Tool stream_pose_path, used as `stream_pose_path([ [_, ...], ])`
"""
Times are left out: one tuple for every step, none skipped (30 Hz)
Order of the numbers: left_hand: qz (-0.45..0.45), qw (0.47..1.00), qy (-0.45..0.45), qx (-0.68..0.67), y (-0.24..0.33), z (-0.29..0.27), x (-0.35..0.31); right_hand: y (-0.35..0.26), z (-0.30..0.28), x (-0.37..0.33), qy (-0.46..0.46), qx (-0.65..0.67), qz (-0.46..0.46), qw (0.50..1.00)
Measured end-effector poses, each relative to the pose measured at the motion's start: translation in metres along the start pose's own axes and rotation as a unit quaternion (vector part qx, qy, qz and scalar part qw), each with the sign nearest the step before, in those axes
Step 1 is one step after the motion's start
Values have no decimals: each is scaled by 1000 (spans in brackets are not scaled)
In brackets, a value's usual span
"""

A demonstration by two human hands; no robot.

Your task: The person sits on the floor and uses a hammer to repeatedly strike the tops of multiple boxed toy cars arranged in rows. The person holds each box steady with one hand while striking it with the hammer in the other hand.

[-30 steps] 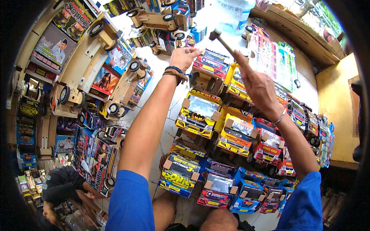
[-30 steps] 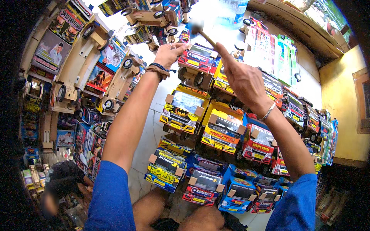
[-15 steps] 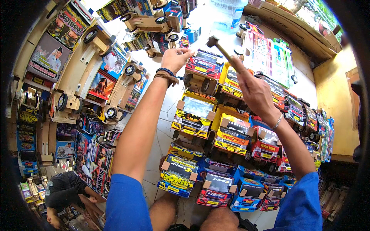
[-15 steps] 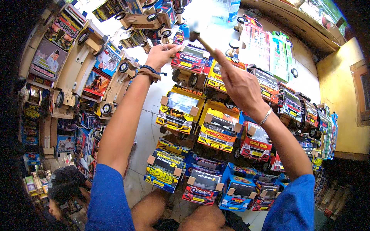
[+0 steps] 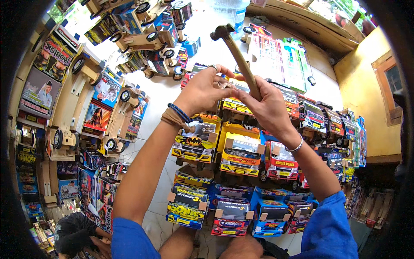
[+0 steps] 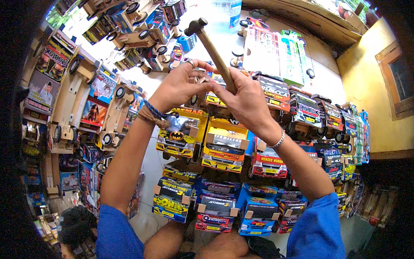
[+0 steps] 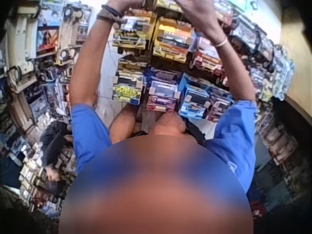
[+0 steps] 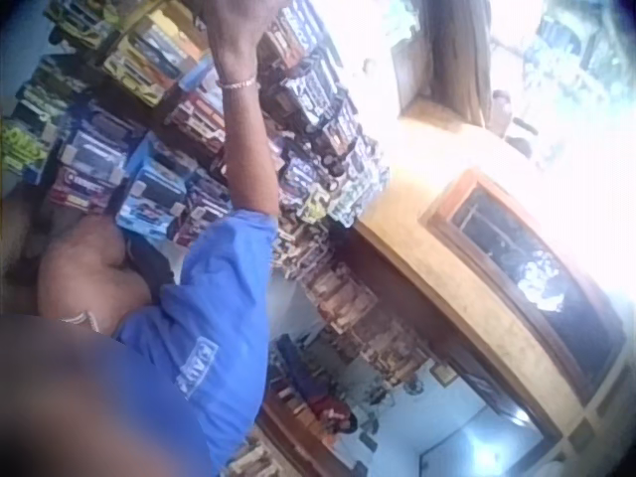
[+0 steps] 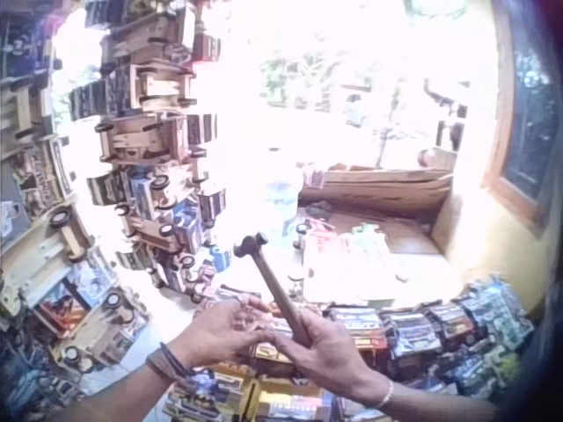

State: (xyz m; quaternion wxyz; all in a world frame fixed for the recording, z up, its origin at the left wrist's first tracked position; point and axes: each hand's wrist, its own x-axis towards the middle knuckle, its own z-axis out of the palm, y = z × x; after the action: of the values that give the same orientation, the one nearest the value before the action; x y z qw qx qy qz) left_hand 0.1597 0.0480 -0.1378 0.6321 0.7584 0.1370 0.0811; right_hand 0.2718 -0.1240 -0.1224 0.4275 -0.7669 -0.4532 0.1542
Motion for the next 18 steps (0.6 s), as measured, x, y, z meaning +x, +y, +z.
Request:
stream_pose_path([
  [3, 1000, -4, -1, 1, 3, -2, 2, 0, 1, -1, 34, -17, 999],
  [-2, 1000, -6, -2, 2, 4, -4, 3, 0, 1, -7, 61, -14, 998],
  [-6, 1000, -8, -3, 2, 3, -5, 5, 0, 0, -12, 87, -12, 996],
  [6, 1000, -24, 1, 2, 3, -5, 7, -5, -2, -19, 33, -31, 999],
  [-17, 999, -34, 33, 2, 2, -4, 9, -4, -2, -23, 28, -14, 999],
  [-31, 997, -49, 57, 1, 0, -2, 11, -3, -3, -21, 29, -23, 999],
  [-45, 994, -64, 81, 0, -1, 0, 13, -2, -4, -19, 30, -33, 999],
  [-49, 991, -92, 85, -1, -2, 1, 15, -3, -4, -16, 21, -46, 999],
  [-39, 991, -109, 72, -3, -2, 3, 17, -3, -3, -13, 12, -59, 998],
  [-30, 990, -125, 59, -3, -2, 4, 18, -3, -3, -8, 5, -75, 997],
  [-28, 988, -140, 55, -4, -2, 5, 19, -2, -2, -13, 38, -80, 996],
  [-27, 986, -154, 60, -4, -3, 4, 20, -2, -1, -16, 70, -88, 994],
  [-32, 983, -168, 73, -4, -3, 3, 20, -3, -1, -31, 95, -82, 992],
  [-38, 979, -181, 89, -4, -3, 2, 21, -7, -1, -33, 27, -67, 997],
  [-34, 980, -184, 71, -4, -4, 1, 21, -6, 0, -27, 12, -62, 998],
  [-32, 980, -187, 56, -3, -6, -2, 20, -8, 0, -16, 0, -59, 998],
  [-10, 981, -193, 34, -3, -8, -3, 19, -7, 0, -3, -14, -56, 998],
  [-44, 980, -191, -38, -4, -6, -4, 18, -4, 1, 4, 33, -57, 998],
])
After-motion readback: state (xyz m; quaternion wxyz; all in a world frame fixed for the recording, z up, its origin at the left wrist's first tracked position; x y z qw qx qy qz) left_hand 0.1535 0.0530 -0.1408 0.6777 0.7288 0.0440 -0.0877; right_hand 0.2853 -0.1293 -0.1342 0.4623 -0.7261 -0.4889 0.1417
